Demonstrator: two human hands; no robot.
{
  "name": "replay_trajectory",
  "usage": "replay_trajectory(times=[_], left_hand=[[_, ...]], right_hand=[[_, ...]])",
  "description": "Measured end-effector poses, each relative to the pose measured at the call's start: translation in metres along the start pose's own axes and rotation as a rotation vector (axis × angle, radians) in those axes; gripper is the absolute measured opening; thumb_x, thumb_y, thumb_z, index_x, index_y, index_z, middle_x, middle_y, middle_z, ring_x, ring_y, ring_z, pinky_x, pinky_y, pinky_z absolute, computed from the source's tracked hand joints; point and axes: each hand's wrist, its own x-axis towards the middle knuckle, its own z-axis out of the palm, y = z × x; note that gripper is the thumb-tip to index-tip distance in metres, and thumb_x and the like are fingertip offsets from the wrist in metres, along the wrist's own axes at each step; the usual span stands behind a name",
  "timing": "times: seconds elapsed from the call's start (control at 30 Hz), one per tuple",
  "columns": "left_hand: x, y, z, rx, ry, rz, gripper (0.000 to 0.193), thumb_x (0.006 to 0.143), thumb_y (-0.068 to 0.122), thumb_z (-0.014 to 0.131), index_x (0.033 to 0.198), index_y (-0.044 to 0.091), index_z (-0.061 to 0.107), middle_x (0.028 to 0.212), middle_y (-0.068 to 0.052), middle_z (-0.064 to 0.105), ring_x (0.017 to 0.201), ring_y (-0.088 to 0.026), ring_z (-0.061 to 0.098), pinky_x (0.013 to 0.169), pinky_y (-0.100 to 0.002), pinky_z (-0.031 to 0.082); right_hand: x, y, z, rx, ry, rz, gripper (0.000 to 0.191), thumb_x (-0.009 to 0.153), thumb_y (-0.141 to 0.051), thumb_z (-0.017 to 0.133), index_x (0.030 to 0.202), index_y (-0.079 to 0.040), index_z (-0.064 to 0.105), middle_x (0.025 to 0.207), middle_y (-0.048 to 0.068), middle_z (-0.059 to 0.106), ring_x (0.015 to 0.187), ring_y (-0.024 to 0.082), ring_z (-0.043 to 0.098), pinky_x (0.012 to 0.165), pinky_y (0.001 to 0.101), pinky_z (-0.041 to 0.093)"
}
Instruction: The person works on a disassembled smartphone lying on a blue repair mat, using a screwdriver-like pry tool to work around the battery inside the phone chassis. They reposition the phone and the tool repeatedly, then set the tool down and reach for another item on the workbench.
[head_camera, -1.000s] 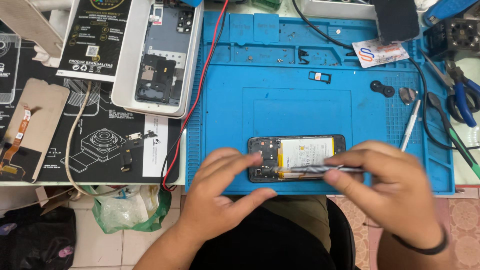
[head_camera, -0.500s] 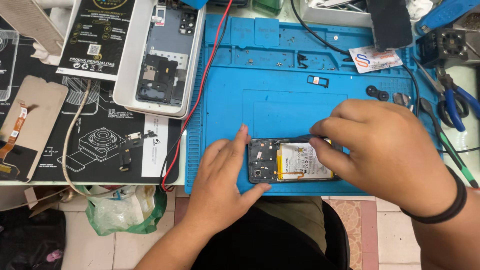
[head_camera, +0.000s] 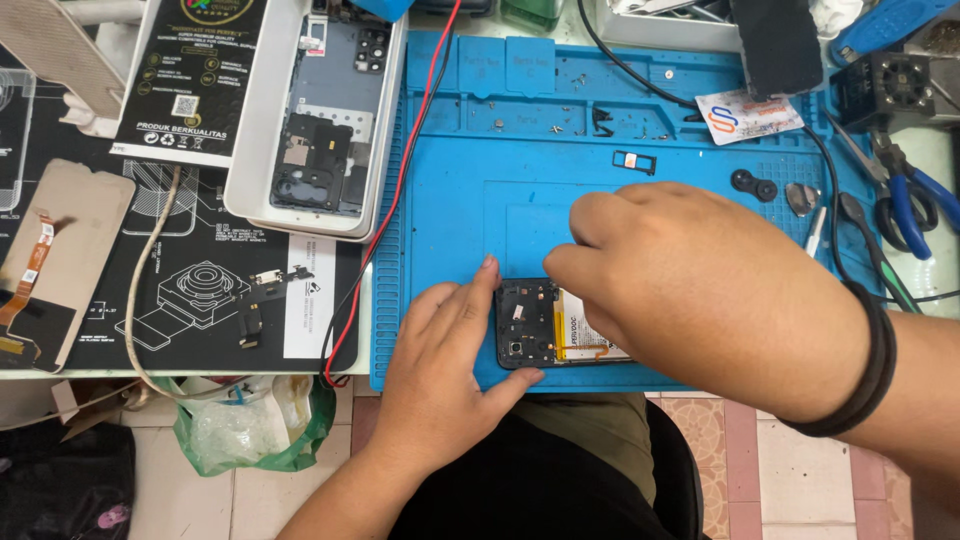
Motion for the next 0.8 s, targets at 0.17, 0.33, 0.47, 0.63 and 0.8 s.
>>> replay_trajectory(times=[0.17,0.33,0.47,0.63,0.8], left_hand=[[-0.001,0.0,-0.001,-0.001,-0.01,-0.004,0.099,0.069,0.028,0.09,0.15,-0.005,0.042,0.123,-0.017,0.065,0.12,-0.035,0.056,0.102,-0.044,0.043],[-0.001,0.0,-0.002,-0.005,0.0,0.005,0.101,0.068,0.031,0.091,0.15,-0.005,0.043,0.123,-0.017,0.065,0.119,-0.036,0.055,0.103,-0.044,0.044],[-0.001,0.0,-0.003,-0.029,0.034,0.012,0.094,0.072,0.034,0.091,0.145,-0.007,0.047,0.123,-0.018,0.065,0.12,-0.036,0.055,0.103,-0.044,0.044],[-0.005,-0.003,-0.003,-0.198,0.128,-0.038,0.043,0.079,0.021,0.088,0.116,0.004,0.073,0.12,-0.009,0.073,0.113,-0.028,0.063,0.099,-0.038,0.05],[-0.005,-0.004,-0.002,-0.258,0.156,-0.031,0.03,0.078,0.019,0.09,0.103,0.007,0.078,0.113,-0.004,0.076,0.111,-0.025,0.065,0.097,-0.037,0.052]], right_hand=[[0.007,0.002,-0.005,0.006,-0.028,0.028,0.014,0.073,-0.018,0.075,0.077,-0.008,0.066,0.073,0.011,0.059,0.067,0.035,0.064,0.057,0.0467,0.052],[0.001,0.005,-0.007,-0.014,0.003,0.081,0.016,0.075,-0.021,0.076,0.073,-0.008,0.067,0.071,0.01,0.059,0.066,0.035,0.064,0.057,0.0467,0.052],[-0.015,0.015,-0.007,0.112,0.056,0.13,0.016,0.074,-0.023,0.079,0.082,-0.009,0.074,0.071,0.009,0.063,0.066,0.033,0.065,0.055,0.0448,0.051],[-0.044,0.034,-0.001,0.354,0.11,0.331,0.021,0.077,-0.022,0.081,0.094,-0.01,0.078,0.079,0.004,0.069,0.069,0.016,0.068,0.057,0.0309,0.054],[-0.069,0.04,0.019,0.508,0.188,0.36,0.019,0.079,-0.016,0.08,0.095,-0.007,0.079,0.083,0.003,0.075,0.072,0.013,0.064,0.059,0.0257,0.05]])
